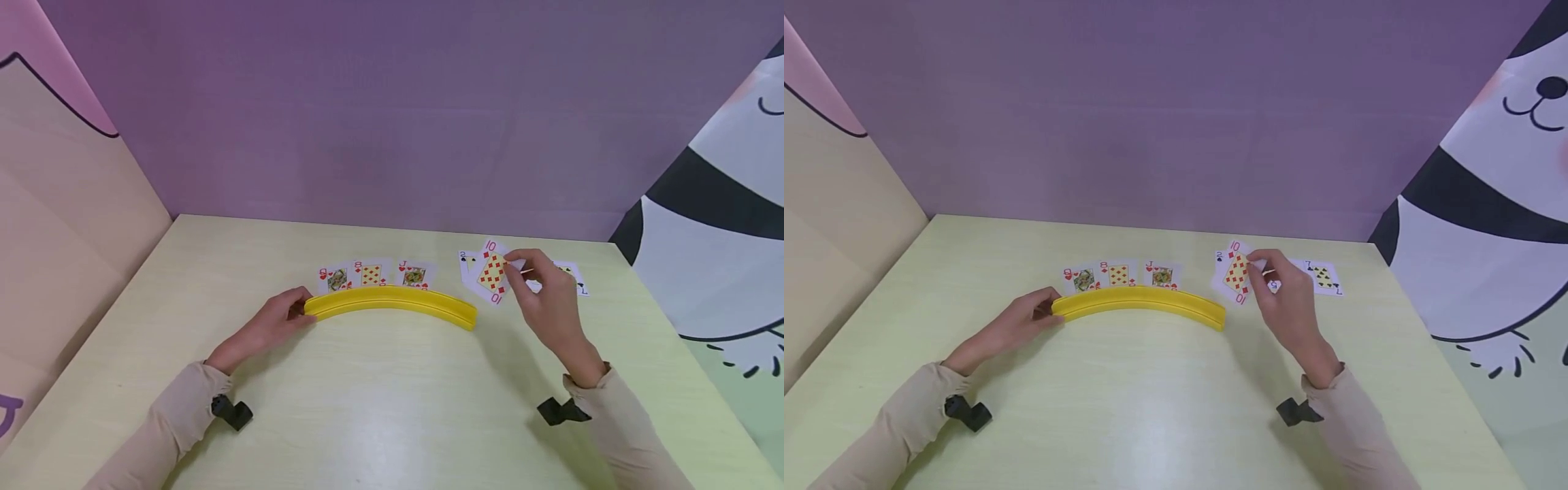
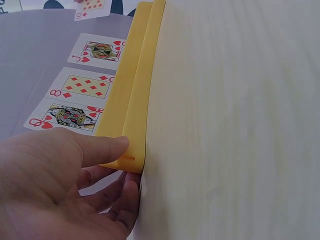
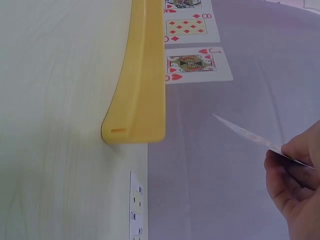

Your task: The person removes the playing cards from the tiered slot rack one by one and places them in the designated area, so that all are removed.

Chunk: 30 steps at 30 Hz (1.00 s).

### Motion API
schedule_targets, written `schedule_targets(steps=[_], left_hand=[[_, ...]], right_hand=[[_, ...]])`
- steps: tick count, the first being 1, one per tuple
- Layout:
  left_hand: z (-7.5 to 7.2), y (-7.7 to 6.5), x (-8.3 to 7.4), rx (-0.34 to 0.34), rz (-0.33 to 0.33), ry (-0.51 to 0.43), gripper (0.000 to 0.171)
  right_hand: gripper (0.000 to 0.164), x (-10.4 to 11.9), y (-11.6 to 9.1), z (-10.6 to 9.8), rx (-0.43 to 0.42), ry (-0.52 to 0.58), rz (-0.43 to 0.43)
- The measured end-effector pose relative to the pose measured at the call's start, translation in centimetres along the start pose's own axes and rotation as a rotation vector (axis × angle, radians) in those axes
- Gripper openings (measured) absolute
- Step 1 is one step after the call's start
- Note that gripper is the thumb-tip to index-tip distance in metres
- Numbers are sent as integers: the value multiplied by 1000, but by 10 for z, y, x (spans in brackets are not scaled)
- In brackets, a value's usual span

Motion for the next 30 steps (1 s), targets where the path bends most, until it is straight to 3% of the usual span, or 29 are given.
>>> schedule_targets(steps=[5,9,16,21,30], left_hand=[[-2,1,-1,4,7,9,16],[-2,2,-3,5,17,5,15],[-2,1,-4,6,20,5,15],[1,-2,-3,14,41,1,15],[1,0,-2,14,29,11,15]], right_hand=[[35,-15,2,1,30,-3,37],[39,-29,2,0,25,-3,58],[18,-58,-3,3,11,41,143],[17,-75,-11,17,131,18,238],[15,-96,-23,38,349,-28,324]])
Point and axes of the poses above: each hand's wrist, its own y-axis towards the middle knuckle, its own z-axis out of the palm, x = y × z, the point moved 10 cm from there along y, towards the middle knuckle, and after that the axes turned 1 degree about z, right-handed, at the moved point
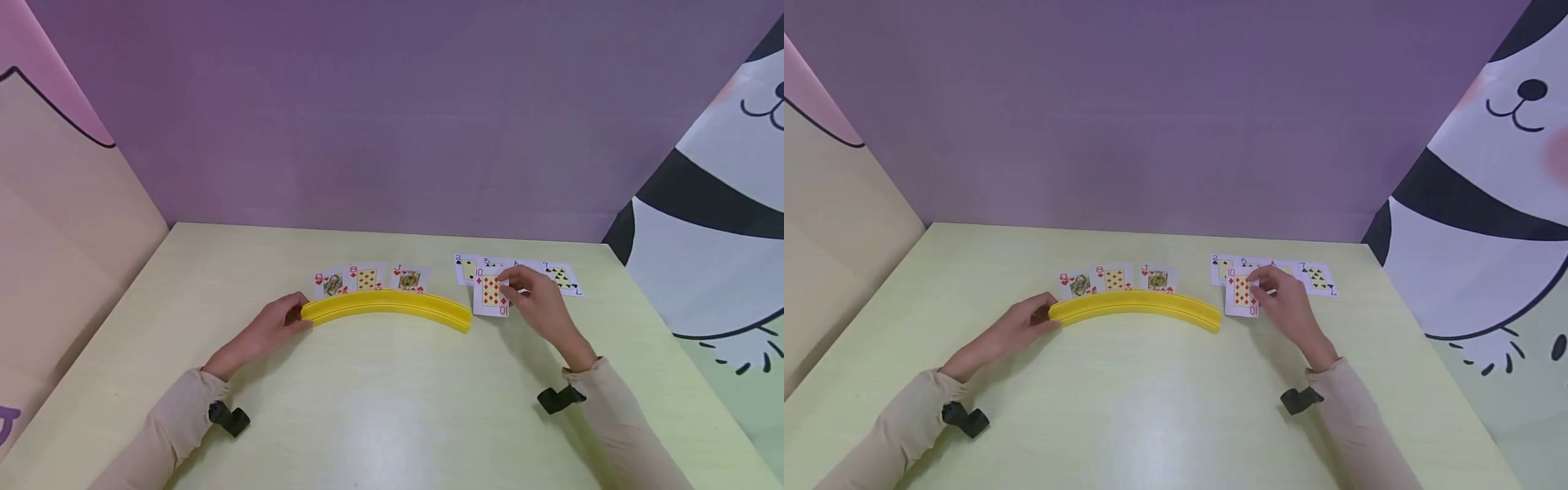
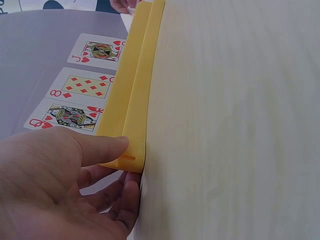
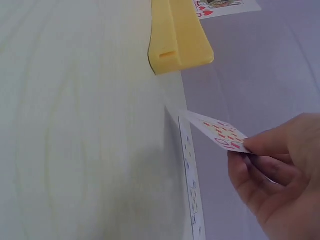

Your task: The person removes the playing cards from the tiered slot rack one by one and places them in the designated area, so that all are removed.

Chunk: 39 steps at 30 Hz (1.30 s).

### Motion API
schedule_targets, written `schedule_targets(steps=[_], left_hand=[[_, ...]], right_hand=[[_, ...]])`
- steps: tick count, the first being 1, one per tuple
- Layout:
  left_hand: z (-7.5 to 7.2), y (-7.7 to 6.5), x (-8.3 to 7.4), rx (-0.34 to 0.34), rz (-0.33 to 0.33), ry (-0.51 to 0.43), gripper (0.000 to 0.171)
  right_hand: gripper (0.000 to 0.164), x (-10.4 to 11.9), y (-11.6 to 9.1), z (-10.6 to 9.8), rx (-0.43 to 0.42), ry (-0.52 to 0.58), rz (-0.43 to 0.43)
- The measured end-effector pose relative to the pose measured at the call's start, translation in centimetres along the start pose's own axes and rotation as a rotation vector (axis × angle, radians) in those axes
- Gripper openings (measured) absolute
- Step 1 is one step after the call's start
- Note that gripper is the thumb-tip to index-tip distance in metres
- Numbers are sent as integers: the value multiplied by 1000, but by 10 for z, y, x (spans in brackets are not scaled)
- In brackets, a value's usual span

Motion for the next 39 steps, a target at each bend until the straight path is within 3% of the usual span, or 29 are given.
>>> schedule_targets(steps=[6,11,18,26,39], left_hand=[[0,0,3,5,-3,10,16],[0,1,1,0,14,5,16],[0,1,0,-6,22,1,14],[0,0,0,-3,22,0,14],[0,0,1,7,6,-19,16]], right_hand=[[25,-7,-2,20,163,-70,2],[30,-6,-3,33,233,-111,-31],[34,1,-5,44,259,-168,-110],[36,1,-12,51,320,-171,-81],[39,8,-16,52,326,-242,-94]])
Point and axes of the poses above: each hand's wrist, its own y-axis towards the middle knuckle, its own z-axis out of the palm, x = y × z, the point moved 10 cm from there along y, towards the middle knuckle, and after that the axes turned 1 degree about z, right-handed, at the moved point
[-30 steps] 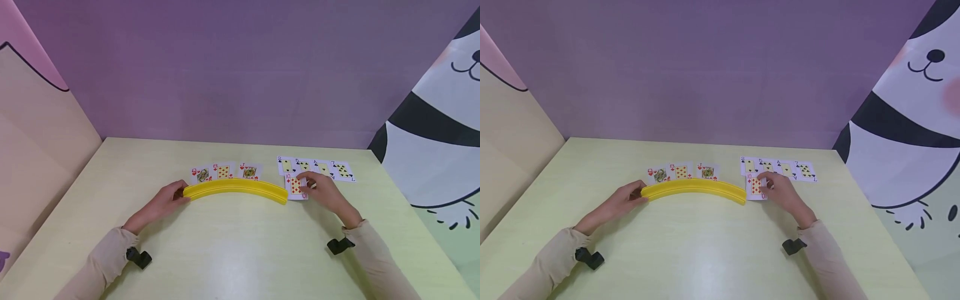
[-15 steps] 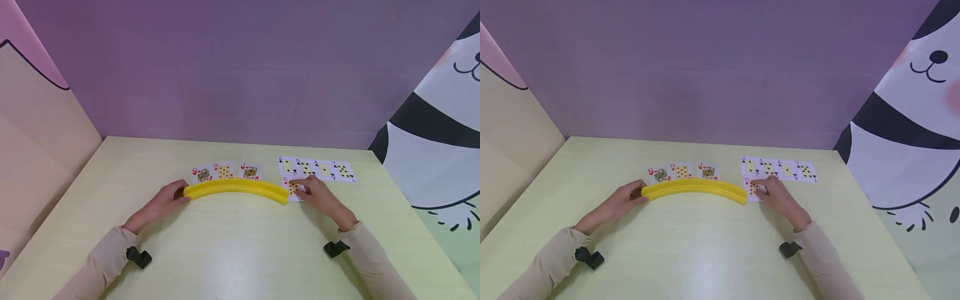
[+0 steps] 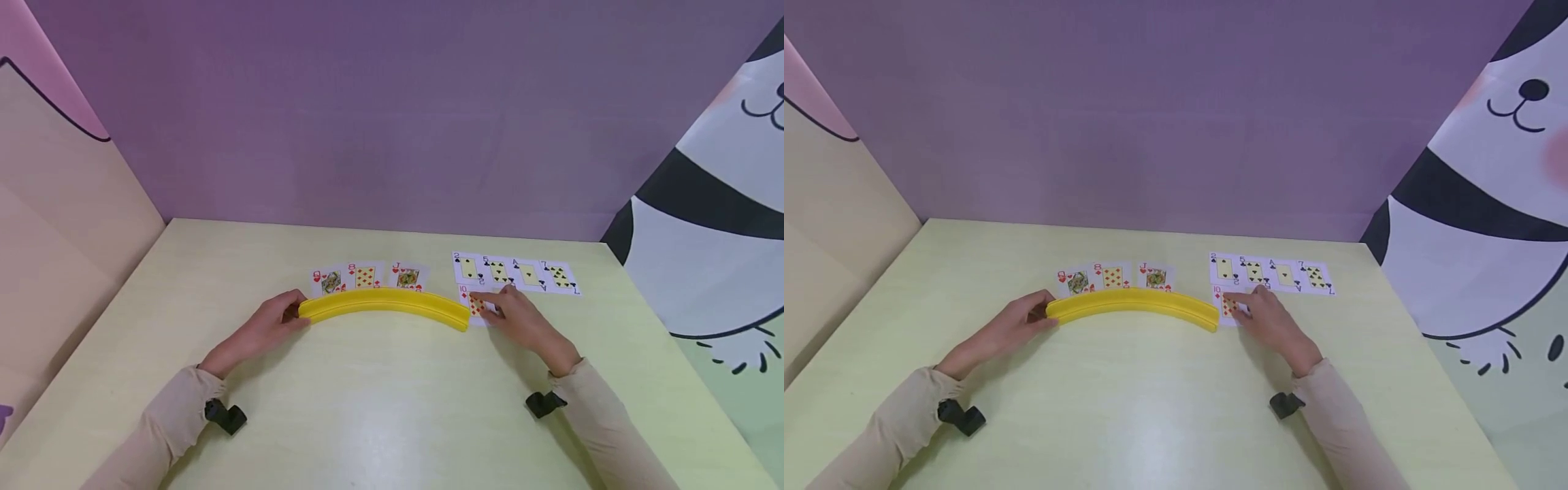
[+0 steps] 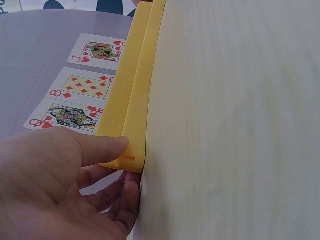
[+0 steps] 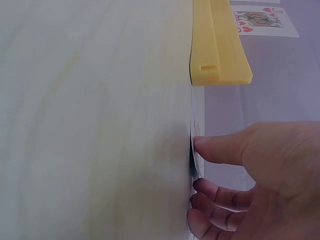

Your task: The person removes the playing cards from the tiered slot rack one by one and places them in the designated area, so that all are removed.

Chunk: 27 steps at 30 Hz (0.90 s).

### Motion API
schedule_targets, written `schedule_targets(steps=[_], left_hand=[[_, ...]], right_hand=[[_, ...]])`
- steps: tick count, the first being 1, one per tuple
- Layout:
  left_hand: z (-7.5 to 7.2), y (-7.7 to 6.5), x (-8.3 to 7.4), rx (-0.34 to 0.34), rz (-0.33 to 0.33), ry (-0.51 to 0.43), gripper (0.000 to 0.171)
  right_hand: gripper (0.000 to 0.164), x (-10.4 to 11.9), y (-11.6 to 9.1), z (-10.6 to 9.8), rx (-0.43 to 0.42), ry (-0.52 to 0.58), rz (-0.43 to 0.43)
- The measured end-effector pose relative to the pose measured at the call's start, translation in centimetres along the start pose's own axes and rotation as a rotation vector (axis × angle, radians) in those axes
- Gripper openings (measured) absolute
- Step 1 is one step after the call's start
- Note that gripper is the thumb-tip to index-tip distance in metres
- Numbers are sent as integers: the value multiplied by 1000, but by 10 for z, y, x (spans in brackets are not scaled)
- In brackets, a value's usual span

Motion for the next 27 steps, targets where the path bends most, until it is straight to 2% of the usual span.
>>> schedule_targets(steps=[4,12,18,22,27], left_hand=[[0,1,1,-2,-7,1,16],[0,3,-2,3,14,11,14],[1,3,-1,4,6,4,15],[0,2,1,-2,-3,9,15],[-1,0,0,-9,5,9,15]], right_hand=[[40,2,-1,0,-2,-7,-9],[40,-3,-3,0,14,-6,24],[42,-4,-2,-3,13,7,49],[41,1,-1,-12,-31,-3,64],[35,19,1,-29,-121,-5,11]])
Point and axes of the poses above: each hand's wrist, its own y-axis towards the middle knuckle, its own z-axis out of the palm, x = y × z, the point moved 10 cm from there along y, towards the middle knuckle, and after that the axes turned 1 degree about z, right-handed, at the moved point
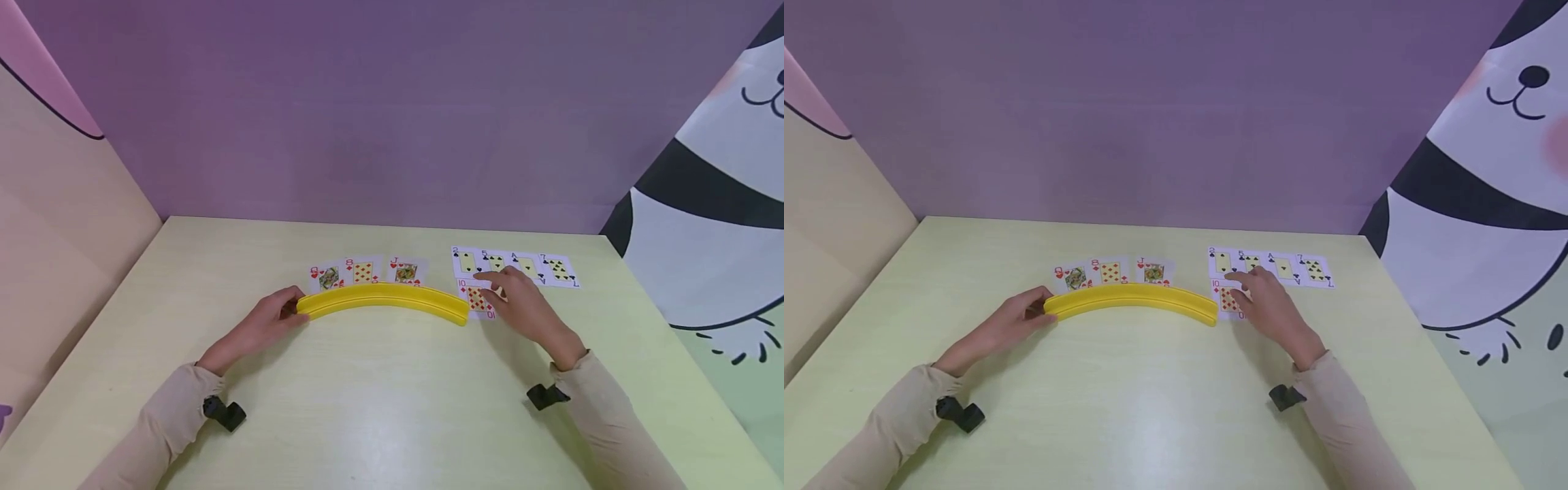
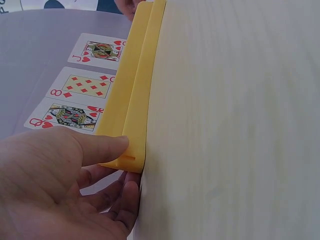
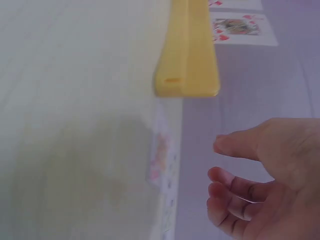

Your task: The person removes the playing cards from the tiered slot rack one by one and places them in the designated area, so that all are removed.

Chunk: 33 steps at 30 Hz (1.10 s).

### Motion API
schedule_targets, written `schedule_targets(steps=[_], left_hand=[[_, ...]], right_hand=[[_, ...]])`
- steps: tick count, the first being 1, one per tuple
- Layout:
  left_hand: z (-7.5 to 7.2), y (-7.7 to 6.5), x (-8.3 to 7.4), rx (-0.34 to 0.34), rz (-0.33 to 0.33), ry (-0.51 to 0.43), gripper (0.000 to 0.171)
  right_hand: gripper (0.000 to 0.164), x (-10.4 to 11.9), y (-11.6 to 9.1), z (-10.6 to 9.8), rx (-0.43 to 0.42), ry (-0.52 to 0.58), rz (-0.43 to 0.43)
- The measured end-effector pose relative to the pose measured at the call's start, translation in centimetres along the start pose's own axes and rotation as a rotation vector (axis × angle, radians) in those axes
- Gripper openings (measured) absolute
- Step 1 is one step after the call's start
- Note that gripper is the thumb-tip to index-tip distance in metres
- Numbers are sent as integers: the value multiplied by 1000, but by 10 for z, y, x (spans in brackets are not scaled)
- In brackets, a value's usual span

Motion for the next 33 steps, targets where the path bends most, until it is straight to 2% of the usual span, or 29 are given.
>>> schedule_targets(steps=[5,15,27,33], left_hand=[[-1,-1,-2,1,7,-7,16],[-1,-1,0,3,-11,-5,15],[0,-1,-2,3,-18,1,15],[-1,-1,-3,7,-18,2,15]], right_hand=[[30,19,6,-12,-47,18,-48],[20,51,20,-24,-64,66,-85],[25,96,35,-33,-109,155,-167],[25,109,43,-30,-116,192,-175]])
Point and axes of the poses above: each hand's wrist, its own y-axis towards the middle knuckle, its own z-axis out of the palm, x = y × z, the point moved 10 cm from there along y, towards the middle knuckle, and after that the axes turned 1 degree about z, right-handed, at the moved point
